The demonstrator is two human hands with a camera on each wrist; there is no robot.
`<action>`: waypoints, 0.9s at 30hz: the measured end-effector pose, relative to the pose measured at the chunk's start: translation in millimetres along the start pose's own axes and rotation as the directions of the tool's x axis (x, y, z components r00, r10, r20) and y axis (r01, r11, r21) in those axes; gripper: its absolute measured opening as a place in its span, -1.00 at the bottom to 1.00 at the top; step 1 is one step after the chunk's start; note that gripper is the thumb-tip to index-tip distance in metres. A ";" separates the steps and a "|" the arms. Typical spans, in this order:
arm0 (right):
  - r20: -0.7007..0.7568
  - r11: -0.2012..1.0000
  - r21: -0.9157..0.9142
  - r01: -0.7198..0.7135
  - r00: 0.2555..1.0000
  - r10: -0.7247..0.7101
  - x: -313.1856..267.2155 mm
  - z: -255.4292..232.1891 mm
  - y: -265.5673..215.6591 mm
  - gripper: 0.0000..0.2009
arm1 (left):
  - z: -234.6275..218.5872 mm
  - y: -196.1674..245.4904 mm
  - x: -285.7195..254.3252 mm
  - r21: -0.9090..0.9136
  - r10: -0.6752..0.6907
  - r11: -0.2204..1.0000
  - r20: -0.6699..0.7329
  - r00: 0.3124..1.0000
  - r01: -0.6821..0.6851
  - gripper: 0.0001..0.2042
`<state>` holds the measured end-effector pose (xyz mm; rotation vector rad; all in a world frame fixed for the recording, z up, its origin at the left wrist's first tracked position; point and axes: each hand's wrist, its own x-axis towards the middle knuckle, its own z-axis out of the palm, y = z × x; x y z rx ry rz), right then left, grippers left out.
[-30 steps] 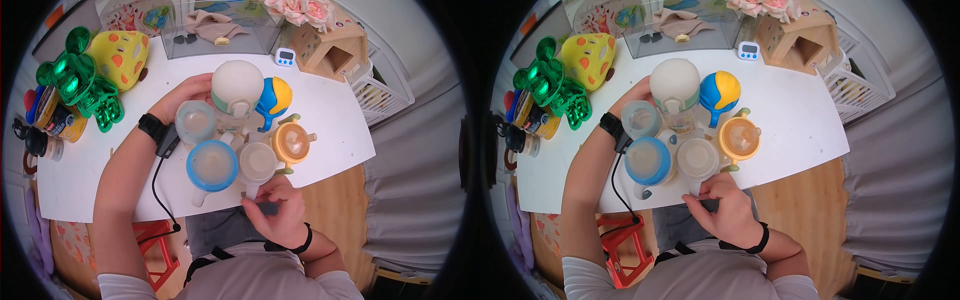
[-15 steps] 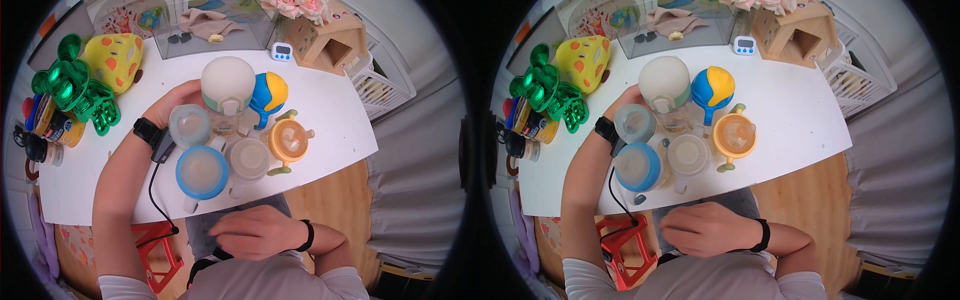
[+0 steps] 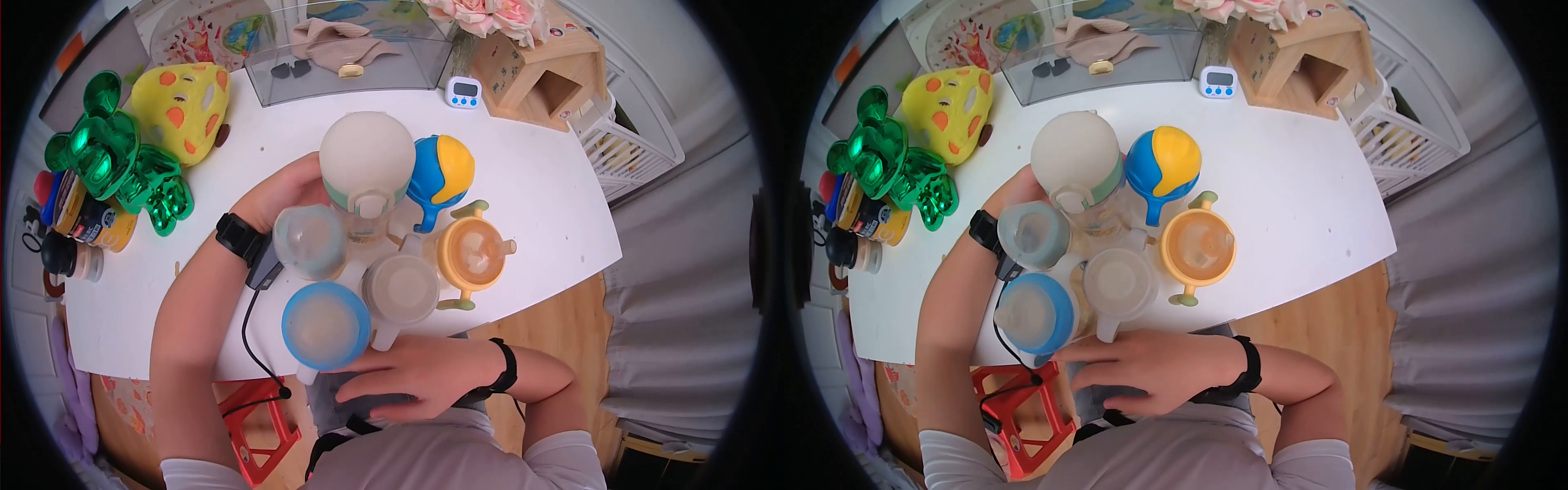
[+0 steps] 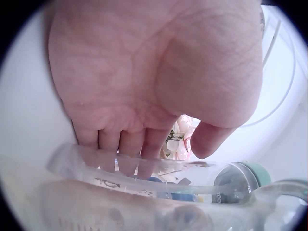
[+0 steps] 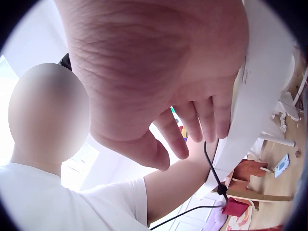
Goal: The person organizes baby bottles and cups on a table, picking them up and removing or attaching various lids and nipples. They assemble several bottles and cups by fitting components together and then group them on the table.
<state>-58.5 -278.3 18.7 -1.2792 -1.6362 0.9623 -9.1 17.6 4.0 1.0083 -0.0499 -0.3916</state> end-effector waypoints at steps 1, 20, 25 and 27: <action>0.016 1.000 0.011 0.002 1.000 -0.002 -1.6 -4.1 -0.1 -0.59 | -1.7 -1.5 2.4 -0.001 0.000 1.000 -0.002 1.000 0.000 -0.41; 0.191 0.987 0.109 0.122 0.971 -0.141 -4.9 -45.9 18.6 -0.71 | -34.9 -23.6 15.4 0.069 -0.028 0.997 -0.029 0.999 0.030 -0.40; 0.191 0.982 0.138 0.128 0.970 -0.153 -2.5 -48.2 14.9 -0.71 | -45.8 -27.9 17.8 0.122 -0.009 0.993 0.041 0.999 0.004 -0.40; 0.181 0.979 0.153 0.136 0.970 -0.163 -2.8 -48.2 16.7 -0.72 | -45.4 -27.0 18.2 0.162 0.002 0.987 0.025 1.000 -0.006 -0.40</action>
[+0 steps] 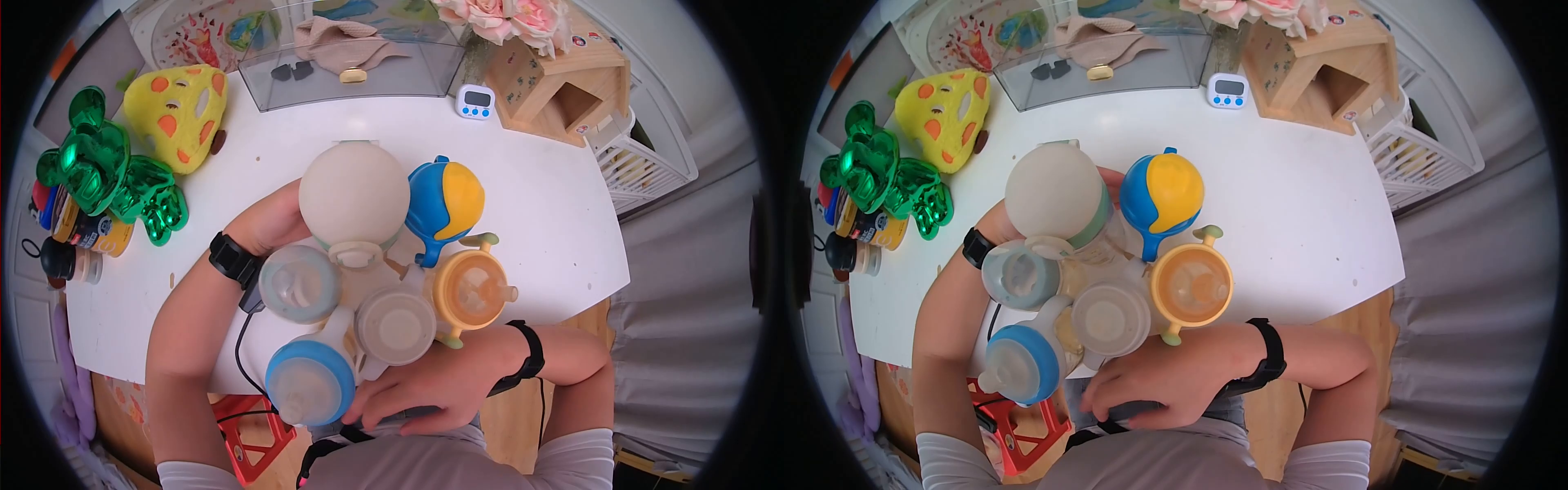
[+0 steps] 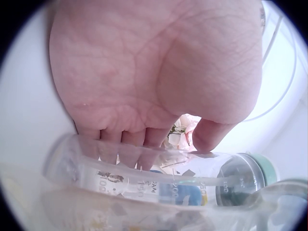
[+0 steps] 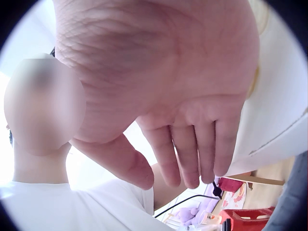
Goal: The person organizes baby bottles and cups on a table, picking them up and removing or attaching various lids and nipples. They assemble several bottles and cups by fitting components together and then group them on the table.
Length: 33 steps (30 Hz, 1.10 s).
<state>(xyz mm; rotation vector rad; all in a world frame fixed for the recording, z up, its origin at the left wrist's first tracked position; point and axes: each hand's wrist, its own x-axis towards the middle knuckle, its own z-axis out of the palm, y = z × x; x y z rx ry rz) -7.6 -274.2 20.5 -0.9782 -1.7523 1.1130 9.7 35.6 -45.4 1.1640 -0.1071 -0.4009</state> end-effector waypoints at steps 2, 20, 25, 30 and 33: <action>0.058 0.988 0.154 0.000 0.998 -0.009 -2.6 1.8 3.0 -0.72 | -0.2 0.9 0.6 0.021 0.013 1.000 0.018 1.000 -0.014 -0.40; -0.757 0.781 -0.295 -0.551 0.634 0.161 -94.4 -52.2 -26.0 0.40 | 22.4 15.8 -3.6 -0.118 -0.033 0.993 -0.031 0.999 0.029 -0.44; -0.717 0.829 -0.192 -0.526 0.652 0.248 -83.3 -57.3 -12.1 0.44 | 28.2 21.4 -2.9 -0.038 -0.056 0.998 0.012 0.998 0.056 -0.36; -0.696 0.825 -0.173 -0.538 0.659 0.284 -80.6 -61.4 -9.5 0.37 | 24.9 17.4 1.4 0.014 -0.046 0.999 0.092 0.995 0.045 -0.39; -0.678 0.822 -0.191 -0.536 0.678 0.284 -79.1 -65.0 -7.8 0.35 | 28.2 22.3 -0.6 0.065 -0.029 0.998 0.113 0.993 0.021 -0.42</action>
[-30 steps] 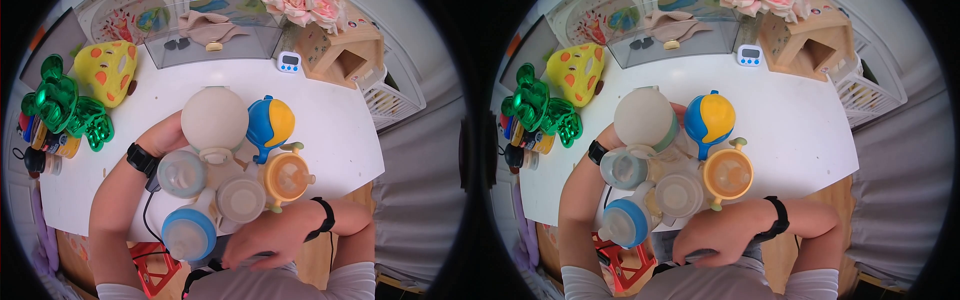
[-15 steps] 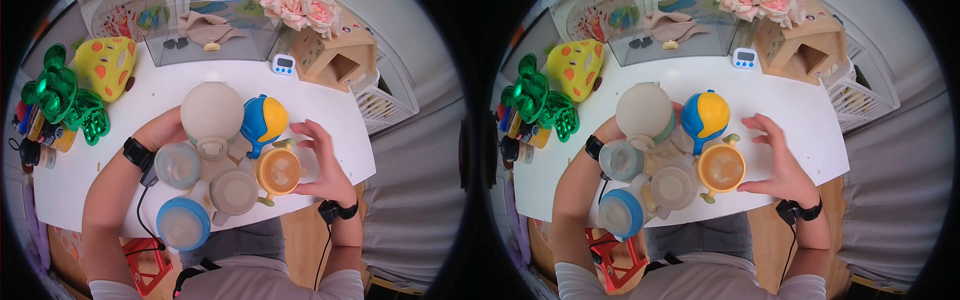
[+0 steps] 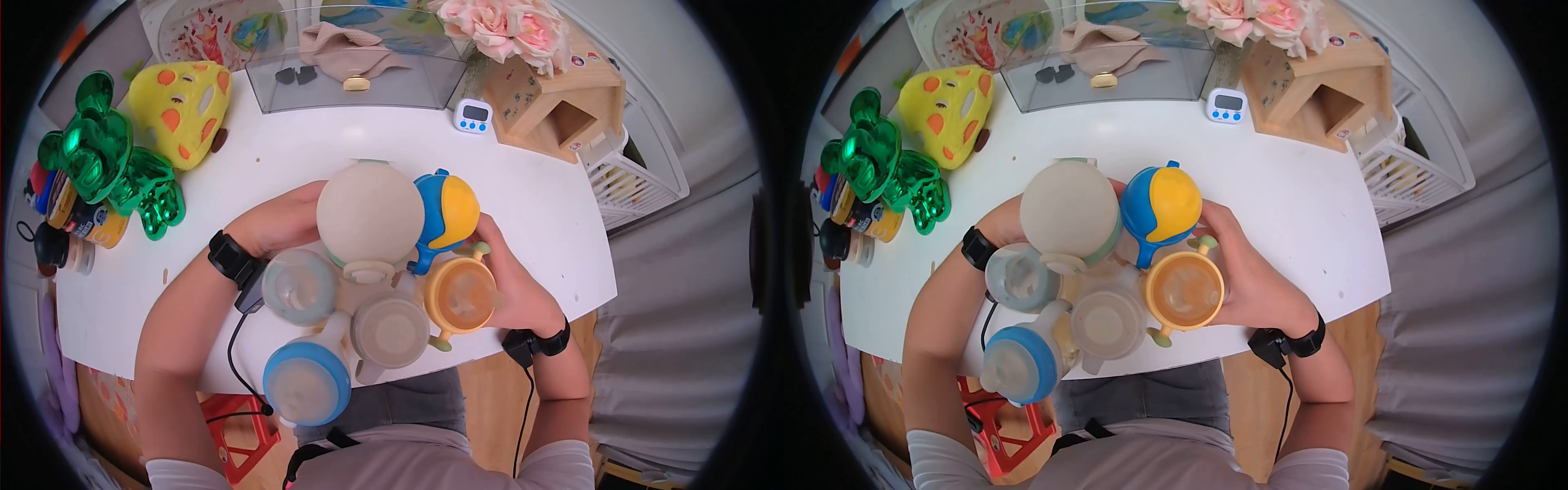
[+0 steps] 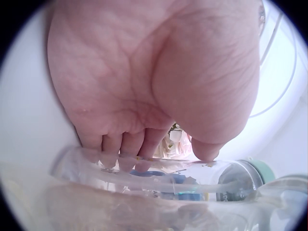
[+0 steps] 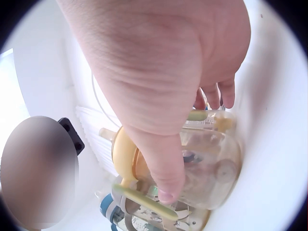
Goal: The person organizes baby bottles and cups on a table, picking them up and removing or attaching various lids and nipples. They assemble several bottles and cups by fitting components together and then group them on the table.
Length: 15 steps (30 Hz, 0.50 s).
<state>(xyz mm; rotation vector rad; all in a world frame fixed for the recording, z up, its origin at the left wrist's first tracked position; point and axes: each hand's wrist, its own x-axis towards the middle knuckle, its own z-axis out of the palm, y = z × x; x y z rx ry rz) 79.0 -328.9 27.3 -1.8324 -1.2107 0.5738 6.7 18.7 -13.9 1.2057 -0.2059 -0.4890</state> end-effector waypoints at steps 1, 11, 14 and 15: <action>0.006 1.000 0.001 0.002 1.000 -0.002 0.6 0.0 1.2 0.35 | 0.9 0.9 0.1 -0.002 0.001 1.000 -0.006 1.000 -0.001 -0.42; -0.035 0.998 -0.050 0.049 0.998 -0.051 2.9 4.0 3.3 0.37 | 0.2 2.4 0.6 0.080 0.001 0.997 0.012 1.000 -0.002 -0.46; -0.033 0.994 -0.092 0.058 0.998 -0.062 2.5 3.7 2.4 0.39 | 2.1 3.7 0.4 0.088 -0.016 0.996 0.009 1.000 0.015 -0.45; -0.026 0.989 -0.131 0.071 0.997 -0.075 2.2 3.6 2.5 0.40 | 2.7 3.0 -0.4 0.074 -0.014 0.997 0.005 1.000 0.014 -0.45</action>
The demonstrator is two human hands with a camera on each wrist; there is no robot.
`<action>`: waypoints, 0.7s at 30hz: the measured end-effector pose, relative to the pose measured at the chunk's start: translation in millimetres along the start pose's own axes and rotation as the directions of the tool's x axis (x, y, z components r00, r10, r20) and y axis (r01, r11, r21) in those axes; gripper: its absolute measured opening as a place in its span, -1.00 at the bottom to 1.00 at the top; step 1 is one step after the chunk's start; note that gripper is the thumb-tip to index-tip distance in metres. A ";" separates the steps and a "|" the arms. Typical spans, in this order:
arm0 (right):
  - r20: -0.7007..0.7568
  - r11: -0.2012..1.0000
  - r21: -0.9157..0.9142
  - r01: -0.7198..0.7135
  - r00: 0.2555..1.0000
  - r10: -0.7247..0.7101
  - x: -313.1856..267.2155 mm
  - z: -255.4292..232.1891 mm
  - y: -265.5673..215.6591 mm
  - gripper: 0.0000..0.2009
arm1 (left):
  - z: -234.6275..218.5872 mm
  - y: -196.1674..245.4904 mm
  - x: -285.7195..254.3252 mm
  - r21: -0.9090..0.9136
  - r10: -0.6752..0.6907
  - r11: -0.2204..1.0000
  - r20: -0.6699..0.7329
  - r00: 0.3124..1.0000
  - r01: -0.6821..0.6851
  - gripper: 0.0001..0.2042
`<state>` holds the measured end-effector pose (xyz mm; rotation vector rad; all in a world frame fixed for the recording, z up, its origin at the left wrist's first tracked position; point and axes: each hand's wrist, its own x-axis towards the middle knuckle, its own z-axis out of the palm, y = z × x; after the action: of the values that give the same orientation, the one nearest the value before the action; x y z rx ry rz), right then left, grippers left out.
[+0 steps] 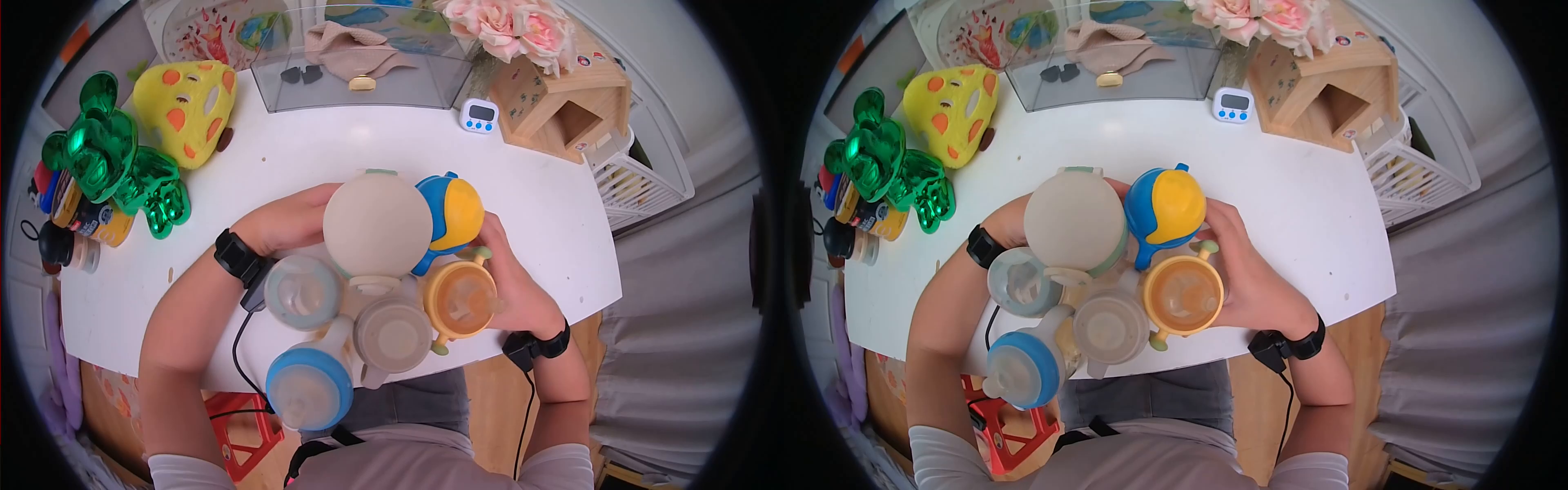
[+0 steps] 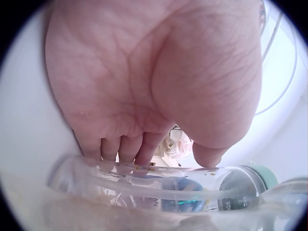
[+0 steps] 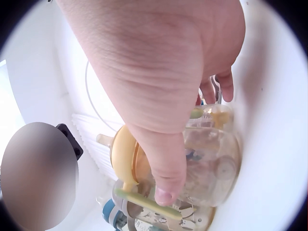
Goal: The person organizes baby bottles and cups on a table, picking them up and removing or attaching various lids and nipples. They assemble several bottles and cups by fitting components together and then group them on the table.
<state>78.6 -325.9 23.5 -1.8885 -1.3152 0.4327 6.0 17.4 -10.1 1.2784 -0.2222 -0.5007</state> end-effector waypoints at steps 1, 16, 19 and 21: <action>0.004 1.000 0.001 0.001 1.000 -0.001 -0.3 0.6 1.0 0.40 | -0.1 -0.2 -0.1 -0.002 0.001 1.000 -0.003 1.000 -0.001 -0.45; -0.470 0.988 -0.003 0.154 0.872 -0.137 -40.7 -24.0 -0.4 0.05 | 6.5 11.4 -6.0 -0.133 0.033 0.991 0.065 0.997 -0.024 -0.35; -0.401 0.854 0.323 0.409 0.876 -0.268 -67.2 -20.6 -38.3 -0.32 | 6.5 11.1 -6.1 -0.137 0.048 0.990 0.083 0.995 -0.036 -0.36; 0.096 0.795 0.537 0.282 0.916 -0.390 -59.3 -22.8 -70.7 -0.44 | 10.8 14.5 -8.8 -0.158 -0.001 0.987 0.027 1.000 0.006 -0.38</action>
<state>24.5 -377.1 82.5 -1.1560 -1.4578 0.7214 -2.9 15.3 7.8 1.1180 -0.1989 -0.5285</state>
